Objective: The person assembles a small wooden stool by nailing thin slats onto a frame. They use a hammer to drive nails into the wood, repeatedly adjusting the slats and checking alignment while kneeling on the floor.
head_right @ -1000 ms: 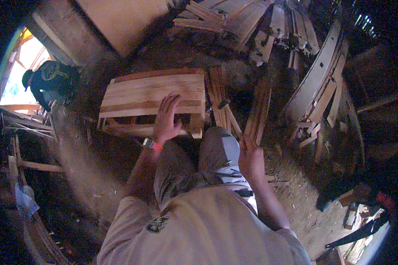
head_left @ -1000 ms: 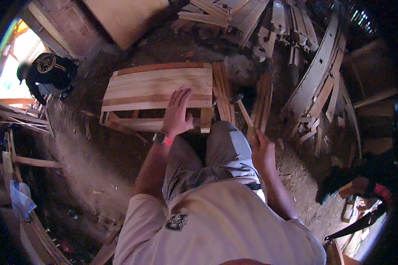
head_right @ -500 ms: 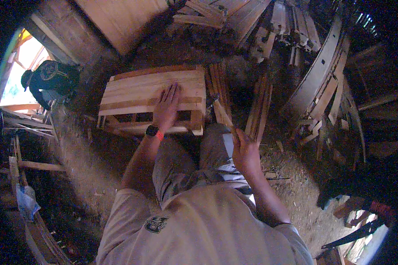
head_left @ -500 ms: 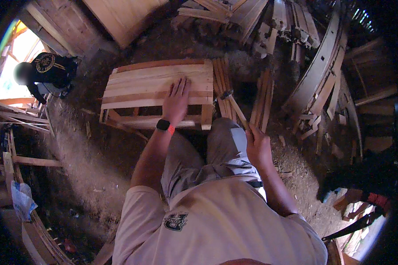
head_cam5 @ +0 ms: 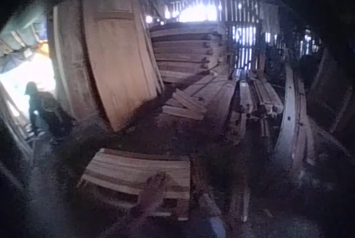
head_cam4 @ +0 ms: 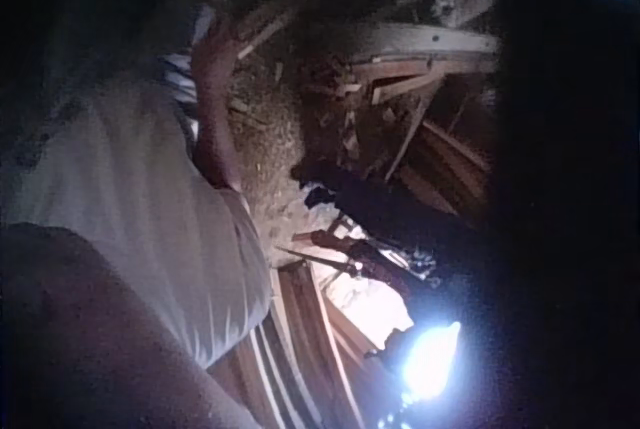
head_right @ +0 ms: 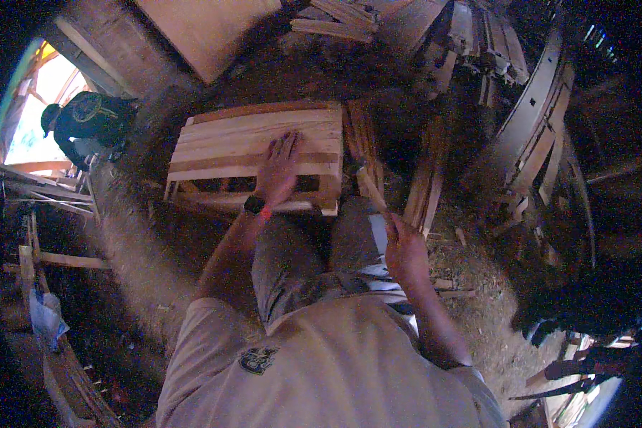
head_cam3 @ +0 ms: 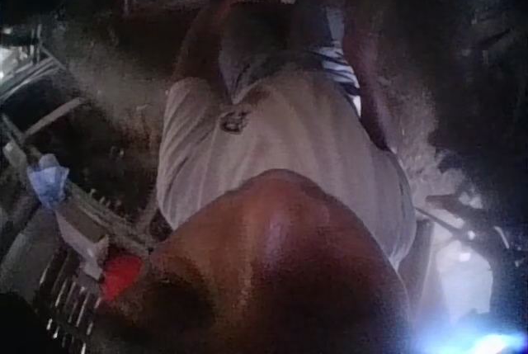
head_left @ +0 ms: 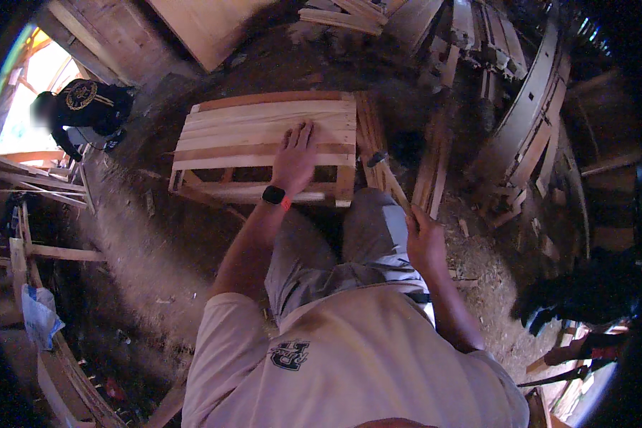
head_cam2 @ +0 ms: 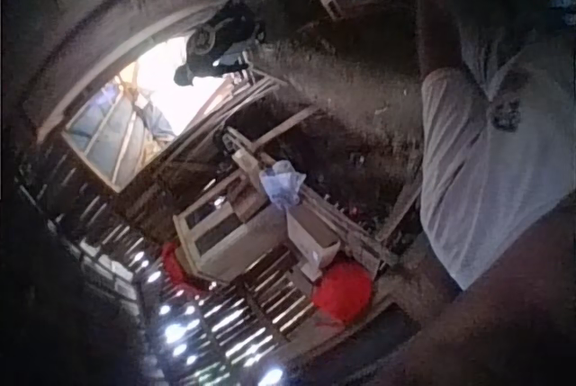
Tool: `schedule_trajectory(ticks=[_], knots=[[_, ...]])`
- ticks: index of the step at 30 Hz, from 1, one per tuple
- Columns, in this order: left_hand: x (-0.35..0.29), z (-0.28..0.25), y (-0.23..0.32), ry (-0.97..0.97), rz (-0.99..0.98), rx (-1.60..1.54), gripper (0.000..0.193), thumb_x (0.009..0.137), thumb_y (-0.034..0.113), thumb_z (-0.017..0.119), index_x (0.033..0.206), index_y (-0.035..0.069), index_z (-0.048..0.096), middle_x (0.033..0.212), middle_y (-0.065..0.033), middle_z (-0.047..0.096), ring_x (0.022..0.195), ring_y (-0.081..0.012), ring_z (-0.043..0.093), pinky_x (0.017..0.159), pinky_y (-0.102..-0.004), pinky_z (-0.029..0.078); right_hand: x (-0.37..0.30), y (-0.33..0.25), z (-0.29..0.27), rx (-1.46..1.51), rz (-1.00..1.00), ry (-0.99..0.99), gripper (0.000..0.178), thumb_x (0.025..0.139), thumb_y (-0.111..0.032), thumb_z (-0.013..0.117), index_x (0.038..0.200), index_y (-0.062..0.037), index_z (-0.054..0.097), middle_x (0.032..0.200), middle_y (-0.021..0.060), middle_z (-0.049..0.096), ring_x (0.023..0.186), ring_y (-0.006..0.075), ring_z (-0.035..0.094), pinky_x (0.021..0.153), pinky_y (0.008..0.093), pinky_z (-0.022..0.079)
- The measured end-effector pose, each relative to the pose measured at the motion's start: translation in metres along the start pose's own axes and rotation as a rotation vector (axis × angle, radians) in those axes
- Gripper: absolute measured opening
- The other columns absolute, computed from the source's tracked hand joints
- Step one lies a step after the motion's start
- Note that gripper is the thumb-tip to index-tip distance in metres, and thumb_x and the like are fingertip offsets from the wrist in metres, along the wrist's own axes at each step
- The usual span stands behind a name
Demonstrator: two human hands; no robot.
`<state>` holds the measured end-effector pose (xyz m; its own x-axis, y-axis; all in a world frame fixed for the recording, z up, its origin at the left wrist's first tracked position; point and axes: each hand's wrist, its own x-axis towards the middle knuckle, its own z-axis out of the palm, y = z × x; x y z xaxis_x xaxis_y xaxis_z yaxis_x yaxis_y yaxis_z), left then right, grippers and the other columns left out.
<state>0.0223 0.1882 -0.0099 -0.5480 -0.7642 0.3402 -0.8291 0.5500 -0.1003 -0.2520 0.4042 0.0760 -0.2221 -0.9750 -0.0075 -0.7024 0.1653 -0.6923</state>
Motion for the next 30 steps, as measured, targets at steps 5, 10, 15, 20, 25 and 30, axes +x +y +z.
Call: schedule_trajectory(ticks=[5,10,15,20,25,30], knots=[[0.0,-0.005,-0.003,0.009,-0.032,-0.112,0.068,0.085,0.007,0.059,0.15,0.002,0.042,0.155,-0.0167,0.044,0.146,-0.0326,0.04,0.121,-0.0483,0.033,0.0,0.004,0.005,-0.116,-0.023,0.051,0.027,0.103,-0.016,0.059,0.122,0.0014,0.066,0.102,0.0303,0.07,0.095,0.0453,0.07,0.077,0.0495,0.053],[-0.002,0.001,-0.002,0.103,-0.042,-0.092,0.063,0.085,0.006,0.057,0.147,0.003,0.047,0.153,-0.0168,0.048,0.144,-0.0328,0.043,0.122,-0.048,0.032,0.001,0.024,0.011,-0.099,-0.052,0.022,0.033,0.105,-0.021,0.056,0.128,0.001,0.064,0.108,0.0284,0.071,0.097,0.0448,0.069,0.084,0.0502,0.054],[-0.002,-0.002,-0.006,0.106,-0.028,-0.122,0.061,0.086,0.004,0.055,0.147,0.001,0.049,0.155,-0.0176,0.046,0.146,-0.0329,0.041,0.123,-0.0468,0.029,-0.004,0.03,0.013,-0.135,-0.172,0.137,0.032,0.105,-0.021,0.055,0.128,0.0003,0.065,0.102,0.0284,0.071,0.093,0.0456,0.069,0.081,0.0516,0.054],[-0.003,-0.001,-0.002,0.064,-0.076,-0.252,0.06,0.089,0.003,0.052,0.149,0.001,0.047,0.16,-0.0179,0.041,0.151,-0.0293,0.036,0.126,-0.0448,0.025,-0.002,0.003,-0.006,-0.025,-0.045,0.012,0.035,0.103,-0.02,0.059,0.127,0.0057,0.064,0.107,0.0297,0.07,0.099,0.0383,0.071,0.084,0.0437,0.054],[0.002,-0.001,-0.001,0.027,-0.076,-0.192,0.06,0.091,0.002,0.048,0.151,0.002,0.044,0.162,-0.014,0.04,0.152,-0.0278,0.035,0.126,-0.0441,0.024,0.0,-0.001,-0.006,-0.035,-0.124,0.066,0.027,0.099,-0.009,0.061,0.122,0.0031,0.067,0.103,0.0301,0.07,0.095,0.0452,0.07,0.08,0.0435,0.055],[0.0,0.007,-0.007,0.046,-0.043,-0.084,0.061,0.093,0.005,0.05,0.154,0.004,0.041,0.163,-0.0133,0.038,0.152,-0.0286,0.035,0.126,-0.0444,0.024,0.022,-0.018,-0.005,-0.045,-0.179,0.037,0.028,0.099,-0.011,0.06,0.123,0.002,0.066,0.107,0.031,0.069,0.101,0.0482,0.067,0.084,0.0503,0.055]])
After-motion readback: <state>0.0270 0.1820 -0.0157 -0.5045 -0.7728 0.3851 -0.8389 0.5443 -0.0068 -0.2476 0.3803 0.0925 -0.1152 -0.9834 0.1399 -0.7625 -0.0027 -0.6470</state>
